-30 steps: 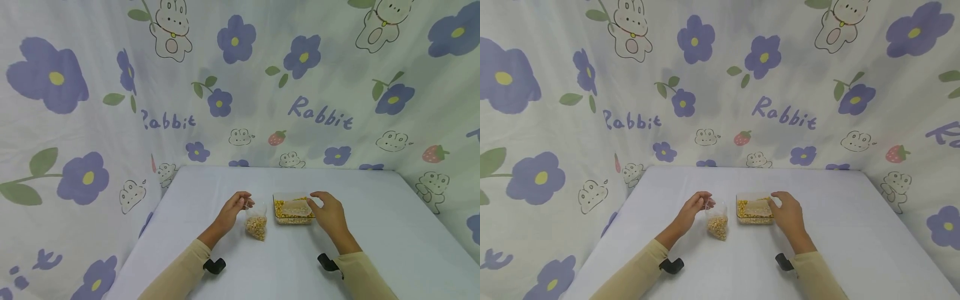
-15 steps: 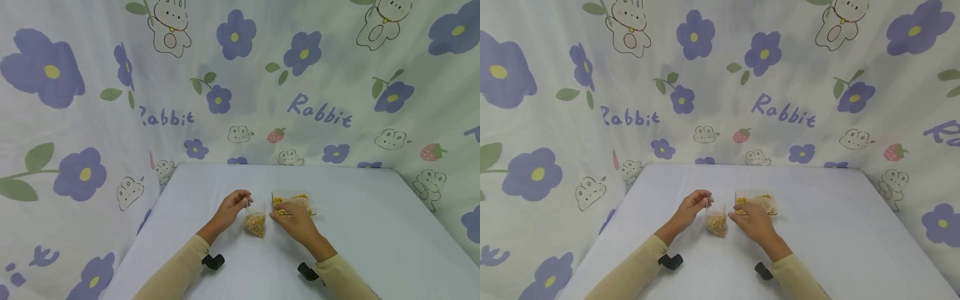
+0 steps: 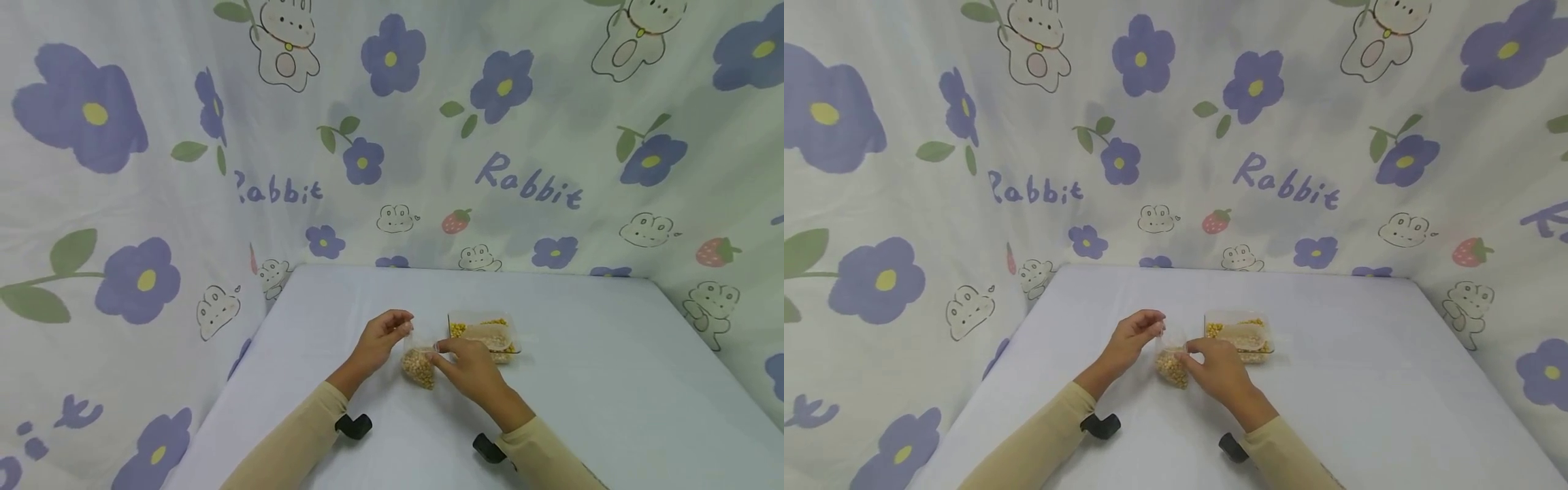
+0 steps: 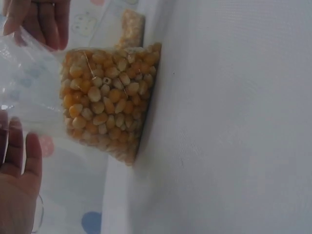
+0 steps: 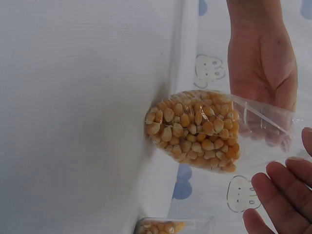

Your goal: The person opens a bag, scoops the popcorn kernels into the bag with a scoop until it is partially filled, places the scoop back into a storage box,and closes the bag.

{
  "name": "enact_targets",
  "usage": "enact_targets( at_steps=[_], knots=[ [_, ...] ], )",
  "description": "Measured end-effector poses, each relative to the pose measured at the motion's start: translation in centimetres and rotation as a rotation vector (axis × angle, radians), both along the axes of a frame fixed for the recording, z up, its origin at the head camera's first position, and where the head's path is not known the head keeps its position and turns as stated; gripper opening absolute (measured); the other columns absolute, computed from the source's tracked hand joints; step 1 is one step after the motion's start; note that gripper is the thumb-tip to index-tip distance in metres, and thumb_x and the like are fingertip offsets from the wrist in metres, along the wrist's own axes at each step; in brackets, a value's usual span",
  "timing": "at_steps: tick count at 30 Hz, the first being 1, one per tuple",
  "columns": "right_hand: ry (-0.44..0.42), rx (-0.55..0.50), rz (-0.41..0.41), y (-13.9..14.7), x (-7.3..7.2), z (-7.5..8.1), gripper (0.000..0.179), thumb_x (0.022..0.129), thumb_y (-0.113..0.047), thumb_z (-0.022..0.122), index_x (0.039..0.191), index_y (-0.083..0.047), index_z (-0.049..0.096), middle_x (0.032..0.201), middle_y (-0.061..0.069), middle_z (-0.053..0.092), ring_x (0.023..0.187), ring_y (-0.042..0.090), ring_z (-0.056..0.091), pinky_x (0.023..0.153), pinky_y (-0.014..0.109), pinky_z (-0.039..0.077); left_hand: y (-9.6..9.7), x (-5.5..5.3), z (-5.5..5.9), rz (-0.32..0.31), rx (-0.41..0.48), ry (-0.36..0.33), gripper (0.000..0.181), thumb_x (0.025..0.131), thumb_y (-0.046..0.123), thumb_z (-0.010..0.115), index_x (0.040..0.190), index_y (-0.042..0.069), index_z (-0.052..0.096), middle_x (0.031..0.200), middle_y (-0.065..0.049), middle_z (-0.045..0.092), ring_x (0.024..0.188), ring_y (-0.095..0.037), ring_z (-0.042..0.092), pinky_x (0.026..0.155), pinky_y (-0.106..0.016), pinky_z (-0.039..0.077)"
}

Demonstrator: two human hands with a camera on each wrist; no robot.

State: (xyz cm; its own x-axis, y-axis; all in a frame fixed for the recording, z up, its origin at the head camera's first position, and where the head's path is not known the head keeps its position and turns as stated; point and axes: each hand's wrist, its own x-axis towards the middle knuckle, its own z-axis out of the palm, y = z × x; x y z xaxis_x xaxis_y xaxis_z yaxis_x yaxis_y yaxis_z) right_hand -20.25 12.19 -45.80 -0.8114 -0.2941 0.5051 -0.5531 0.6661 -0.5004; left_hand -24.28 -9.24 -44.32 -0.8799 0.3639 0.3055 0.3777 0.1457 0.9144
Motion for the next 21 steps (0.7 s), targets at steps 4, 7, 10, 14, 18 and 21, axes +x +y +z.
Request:
enact_targets(
  at_steps=[4, 7, 10, 14, 18, 21],
  knots=[
    [0.026, -0.011, 0.034, 0.3, 0.0, -0.1, 0.012, 0.088, -0.021, 0.074, 0.094, -0.011, 0.076, 0.096, -0.001, 0.073, 0.091, 0.016, 0.068, 0.078, 0.036, 0.054, -0.2, 0.3, 0.3, 0.036, 0.005, 0.017, 0.019, 0.099, 0.009, 0.058, 0.113, -0.003, 0.063, 0.102, -0.014, 0.064, 0.093, -0.019, 0.06, 0.084, -0.03, 0.049],
    [0.047, -0.021, 0.054, 0.8, 0.0, -0.2, 0.009, 0.088, -0.018, 0.074, 0.094, -0.012, 0.076, 0.095, -0.002, 0.073, 0.089, 0.014, 0.068, 0.076, 0.034, 0.054, -0.4, 0.6, 0.5, 0.042, 0.009, 0.02, 0.018, 0.098, 0.008, 0.058, 0.11, -0.005, 0.064, 0.102, -0.015, 0.064, 0.093, -0.018, 0.06, 0.082, -0.029, 0.05],
    [0.078, -0.04, 0.07, 1.3, -0.1, -0.2, 0.009, 0.086, -0.015, 0.075, 0.094, -0.011, 0.076, 0.093, -0.002, 0.073, 0.087, 0.015, 0.068, 0.074, 0.033, 0.054, -0.7, 0.3, -0.4, 0.045, 0.016, 0.02, 0.018, 0.098, 0.007, 0.059, 0.108, -0.008, 0.063, 0.101, -0.016, 0.064, 0.093, -0.018, 0.06, 0.082, -0.029, 0.05],
    [0.105, -0.063, 0.073, 2.1, -0.4, 0.0, 0.009, 0.084, -0.012, 0.077, 0.093, -0.011, 0.077, 0.091, -0.003, 0.073, 0.085, 0.013, 0.068, 0.072, 0.032, 0.055, -1.2, -0.3, -1.9, 0.06, 0.013, 0.025, 0.02, 0.097, 0.01, 0.06, 0.107, -0.008, 0.063, 0.1, -0.016, 0.064, 0.094, -0.02, 0.06, 0.083, -0.03, 0.05],
    [0.086, -0.082, 0.1, 2.7, -0.6, 0.2, 0.01, 0.085, -0.012, 0.076, 0.095, -0.011, 0.077, 0.093, -0.003, 0.073, 0.086, 0.012, 0.068, 0.073, 0.03, 0.055, -1.4, 0.4, -1.9, 0.09, -0.023, 0.055, 0.023, 0.096, 0.019, 0.063, 0.105, -0.003, 0.066, 0.098, -0.008, 0.066, 0.093, -0.018, 0.061, 0.082, -0.032, 0.05],
    [0.058, -0.101, 0.119, 3.1, -0.5, 0.3, 0.01, 0.086, -0.012, 0.075, 0.096, -0.013, 0.077, 0.094, -0.005, 0.072, 0.088, 0.012, 0.068, 0.074, 0.031, 0.054, -1.5, 1.2, -1.7, 0.118, -0.087, 0.139, 0.019, 0.096, 0.023, 0.064, 0.103, 0.005, 0.069, 0.096, 0.001, 0.068, 0.092, -0.014, 0.062, 0.082, -0.033, 0.05]
  ],
)
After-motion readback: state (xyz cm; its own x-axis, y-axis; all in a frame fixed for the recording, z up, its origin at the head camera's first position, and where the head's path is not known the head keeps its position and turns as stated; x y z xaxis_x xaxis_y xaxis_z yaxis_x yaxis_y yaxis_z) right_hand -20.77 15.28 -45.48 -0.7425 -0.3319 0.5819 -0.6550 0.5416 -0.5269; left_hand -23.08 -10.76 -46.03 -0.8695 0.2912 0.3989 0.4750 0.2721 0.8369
